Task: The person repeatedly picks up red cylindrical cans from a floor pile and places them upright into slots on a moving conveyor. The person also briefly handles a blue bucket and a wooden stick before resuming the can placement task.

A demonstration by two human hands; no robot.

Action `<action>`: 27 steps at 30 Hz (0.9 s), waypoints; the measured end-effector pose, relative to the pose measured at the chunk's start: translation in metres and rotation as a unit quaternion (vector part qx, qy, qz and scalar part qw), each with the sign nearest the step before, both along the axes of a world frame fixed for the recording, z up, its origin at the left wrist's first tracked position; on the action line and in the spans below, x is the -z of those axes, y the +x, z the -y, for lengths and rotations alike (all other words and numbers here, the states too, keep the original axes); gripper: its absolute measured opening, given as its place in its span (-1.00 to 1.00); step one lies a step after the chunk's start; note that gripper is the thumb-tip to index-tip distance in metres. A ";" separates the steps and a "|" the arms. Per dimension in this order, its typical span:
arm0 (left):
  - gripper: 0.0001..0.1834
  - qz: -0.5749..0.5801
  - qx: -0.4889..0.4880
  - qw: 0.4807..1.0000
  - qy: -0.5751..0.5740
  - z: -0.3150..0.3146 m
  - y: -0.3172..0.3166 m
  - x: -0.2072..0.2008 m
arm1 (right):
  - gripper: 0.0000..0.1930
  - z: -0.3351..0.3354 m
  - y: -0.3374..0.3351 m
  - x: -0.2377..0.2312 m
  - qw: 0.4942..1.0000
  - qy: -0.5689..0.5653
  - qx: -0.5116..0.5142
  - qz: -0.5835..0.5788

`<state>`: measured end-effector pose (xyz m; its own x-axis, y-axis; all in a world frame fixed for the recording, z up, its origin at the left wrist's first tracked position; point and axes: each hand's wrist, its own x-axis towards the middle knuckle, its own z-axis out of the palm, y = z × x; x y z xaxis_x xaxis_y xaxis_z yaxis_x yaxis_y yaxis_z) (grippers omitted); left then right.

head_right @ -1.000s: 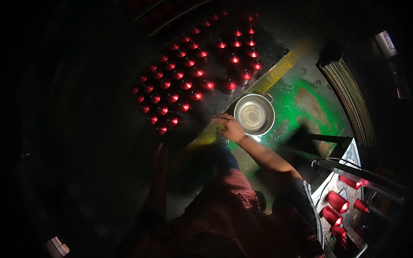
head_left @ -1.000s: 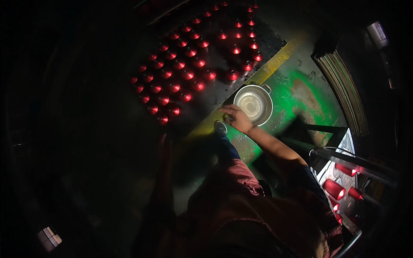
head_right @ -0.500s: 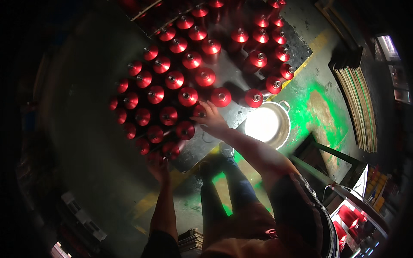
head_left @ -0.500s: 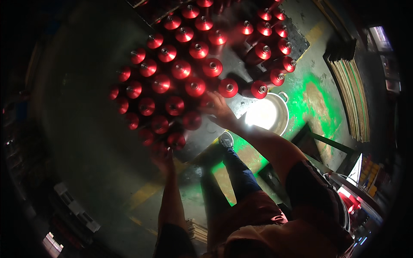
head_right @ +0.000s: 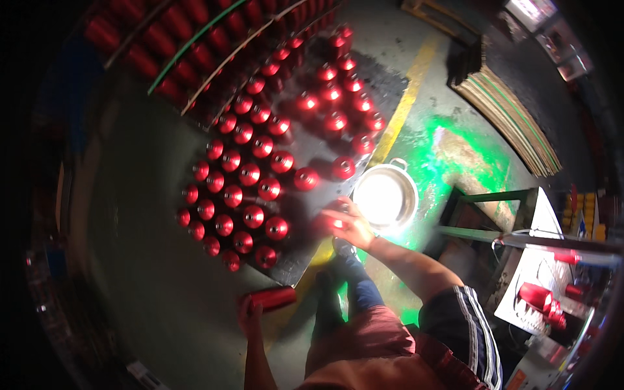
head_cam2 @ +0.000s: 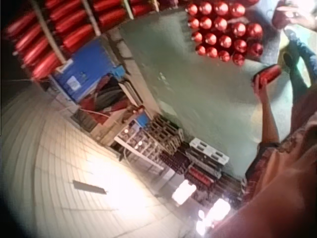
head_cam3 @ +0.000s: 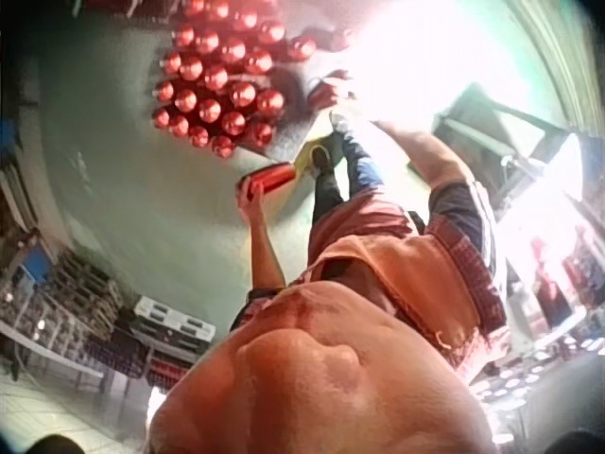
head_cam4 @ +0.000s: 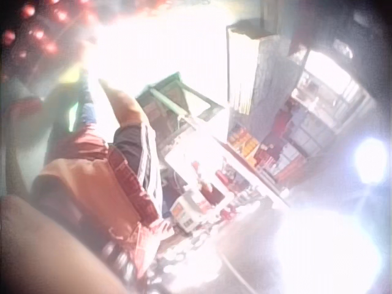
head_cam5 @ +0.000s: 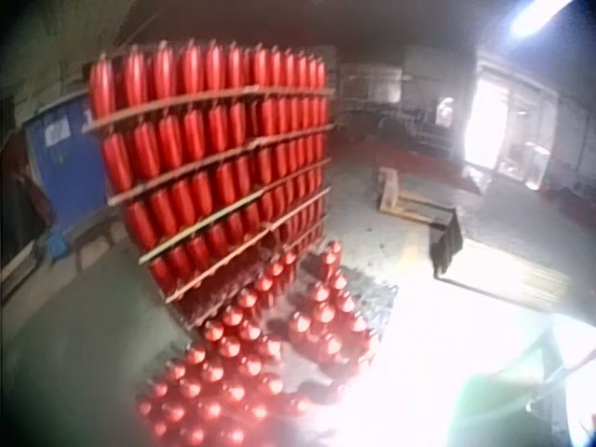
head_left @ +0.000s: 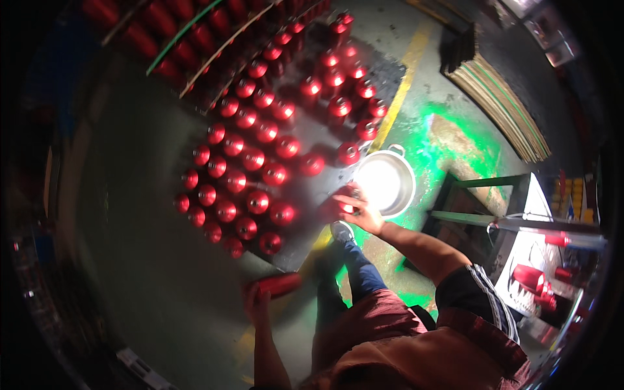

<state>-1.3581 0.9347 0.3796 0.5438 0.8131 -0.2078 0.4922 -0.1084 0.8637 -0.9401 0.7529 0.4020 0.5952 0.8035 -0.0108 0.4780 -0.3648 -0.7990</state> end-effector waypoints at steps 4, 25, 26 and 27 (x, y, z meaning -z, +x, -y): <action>-0.46 0.099 0.061 0.981 -0.157 0.011 0.043 -0.067 | -0.44 0.095 0.002 -0.084 0.883 0.110 0.253 -0.379; -0.45 0.374 0.112 0.380 -0.839 0.209 0.464 -0.103 | -0.51 0.204 0.106 -0.192 0.322 0.601 0.053 -0.729; -0.45 0.353 0.098 0.392 -0.844 0.212 0.469 -0.104 | -0.47 0.209 0.105 -0.198 0.310 0.601 0.088 -0.732; -0.46 0.339 0.110 0.409 -0.840 0.210 0.470 -0.107 | -0.44 0.212 0.102 -0.204 0.312 0.610 0.112 -0.720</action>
